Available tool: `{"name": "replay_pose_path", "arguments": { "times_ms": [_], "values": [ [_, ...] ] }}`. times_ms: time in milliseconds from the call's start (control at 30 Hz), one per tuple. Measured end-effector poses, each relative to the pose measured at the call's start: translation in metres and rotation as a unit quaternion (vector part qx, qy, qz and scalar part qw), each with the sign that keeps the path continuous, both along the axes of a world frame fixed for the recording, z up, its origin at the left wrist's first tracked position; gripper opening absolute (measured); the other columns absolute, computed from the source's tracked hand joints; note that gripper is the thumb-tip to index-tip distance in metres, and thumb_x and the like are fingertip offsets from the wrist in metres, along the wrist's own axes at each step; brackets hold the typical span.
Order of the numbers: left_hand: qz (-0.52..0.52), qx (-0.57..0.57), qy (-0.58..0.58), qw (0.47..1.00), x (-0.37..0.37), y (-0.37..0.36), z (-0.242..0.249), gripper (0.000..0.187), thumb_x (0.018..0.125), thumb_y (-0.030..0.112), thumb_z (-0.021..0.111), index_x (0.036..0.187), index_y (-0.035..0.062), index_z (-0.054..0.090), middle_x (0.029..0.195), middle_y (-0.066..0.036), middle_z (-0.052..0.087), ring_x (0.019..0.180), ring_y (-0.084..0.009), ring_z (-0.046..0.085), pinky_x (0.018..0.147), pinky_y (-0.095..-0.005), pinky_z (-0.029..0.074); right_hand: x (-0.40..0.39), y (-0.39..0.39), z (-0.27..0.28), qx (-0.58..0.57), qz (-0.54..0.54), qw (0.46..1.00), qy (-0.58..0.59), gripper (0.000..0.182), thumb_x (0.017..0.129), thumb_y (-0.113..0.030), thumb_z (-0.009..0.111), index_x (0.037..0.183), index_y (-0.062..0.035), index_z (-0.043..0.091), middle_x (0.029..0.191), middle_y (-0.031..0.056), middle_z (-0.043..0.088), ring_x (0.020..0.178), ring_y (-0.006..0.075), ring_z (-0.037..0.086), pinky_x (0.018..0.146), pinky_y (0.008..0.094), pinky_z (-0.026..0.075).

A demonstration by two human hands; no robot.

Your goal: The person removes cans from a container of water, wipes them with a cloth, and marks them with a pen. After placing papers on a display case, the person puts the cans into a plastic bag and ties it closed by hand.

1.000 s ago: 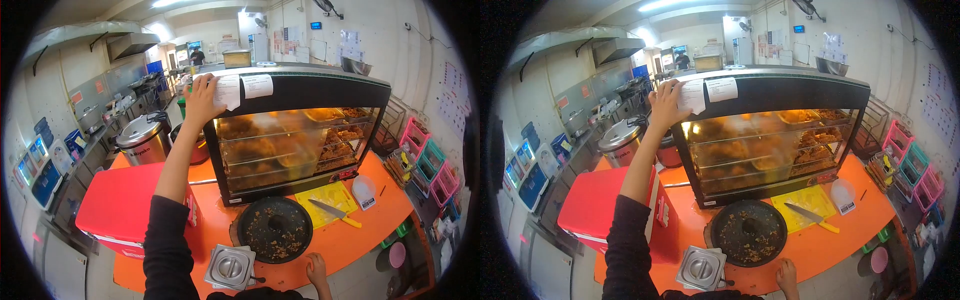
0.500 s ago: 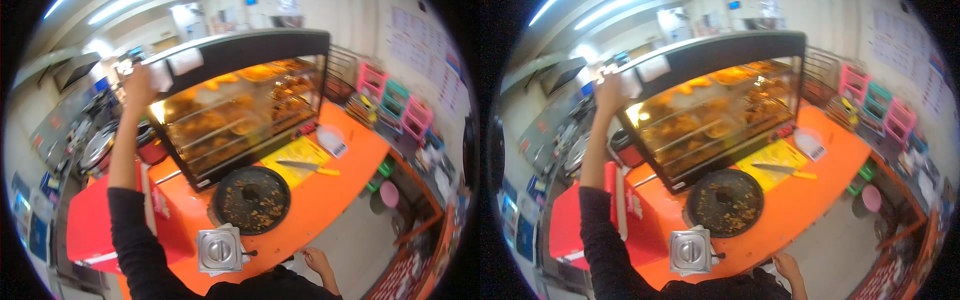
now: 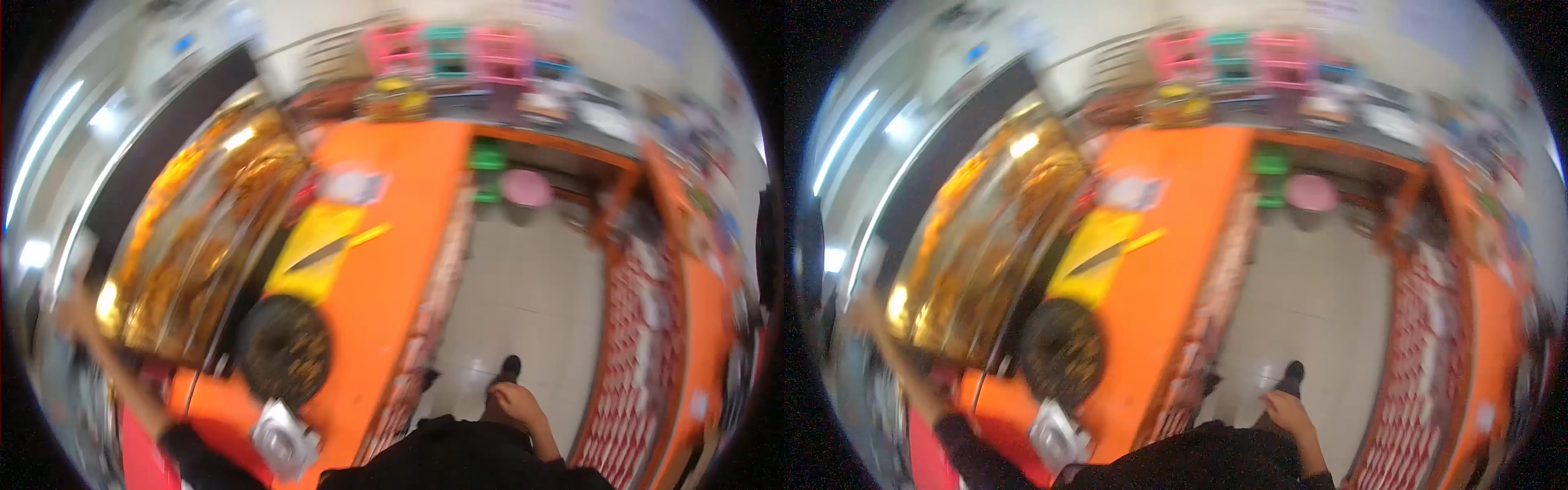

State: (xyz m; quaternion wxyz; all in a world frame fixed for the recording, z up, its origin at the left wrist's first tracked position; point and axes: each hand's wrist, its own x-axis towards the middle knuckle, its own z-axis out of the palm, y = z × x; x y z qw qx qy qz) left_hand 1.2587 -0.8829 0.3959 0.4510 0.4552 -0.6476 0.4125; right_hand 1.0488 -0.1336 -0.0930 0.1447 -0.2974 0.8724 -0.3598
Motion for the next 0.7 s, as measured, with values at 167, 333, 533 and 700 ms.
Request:
{"name": "replay_pose_path", "arguments": {
  "times_ms": [167, 333, 533, 700],
  "values": [
    [-0.364, -0.042, -0.01, 0.93, -0.187, 0.205, -0.107, 0.086, 0.072, 0.048, 0.064, 0.14, 0.0099, 0.029, 0.131, -0.022, 0.042, 0.121, -0.0347, 0.042, 0.095, -0.0513, 0.034, -0.095, 0.089, 0.015, 0.033, -0.055, 0.998, -0.012, 0.021, 0.086, -0.012, 0.046, 0.103, -0.0087, 0.058, 0.098, 0.0133, 0.062, 0.093, 0.0337, 0.059, 0.079, 0.0446, 0.048],
    [-0.557, 0.492, -0.272, 0.611, -0.365, 0.504, -0.31, 0.082, 0.074, 0.037, 0.066, 0.138, 0.0023, 0.03, 0.124, -0.025, 0.049, 0.116, -0.0355, 0.048, 0.094, -0.0453, 0.039, -0.2, 0.192, 0.045, -0.005, -0.139, 0.988, 0.062, 0.019, 0.083, -0.011, 0.05, 0.101, -0.0097, 0.058, 0.095, 0.0121, 0.062, 0.088, 0.0317, 0.059, 0.076, 0.0425, 0.047],
    [-0.361, 0.753, -0.539, 0.109, -0.534, 0.751, -0.365, 0.076, 0.079, 0.032, 0.067, 0.137, -0.0006, 0.031, 0.119, -0.026, 0.055, 0.111, -0.0373, 0.053, 0.096, -0.0399, 0.041, -0.299, 0.305, 0.063, -0.038, -0.268, 0.962, 0.025, 0.023, 0.082, -0.01, 0.05, 0.103, -0.0078, 0.058, 0.098, 0.0142, 0.061, 0.094, 0.031, 0.059, 0.081, 0.0422, 0.046],
    [-0.591, 0.53, -0.579, 0.186, -0.681, 0.788, -0.42, 0.074, 0.081, 0.04, 0.063, 0.136, 0.0033, 0.032, 0.123, -0.026, 0.049, 0.115, -0.0397, 0.048, 0.096, -0.0417, 0.04, -0.415, 0.372, 0.057, -0.035, -0.321, 0.946, 0.026, 0.023, 0.082, -0.01, 0.051, 0.103, -0.0069, 0.058, 0.097, 0.0123, 0.062, 0.091, 0.0297, 0.06, 0.08, 0.0397, 0.047]
  ]
}}
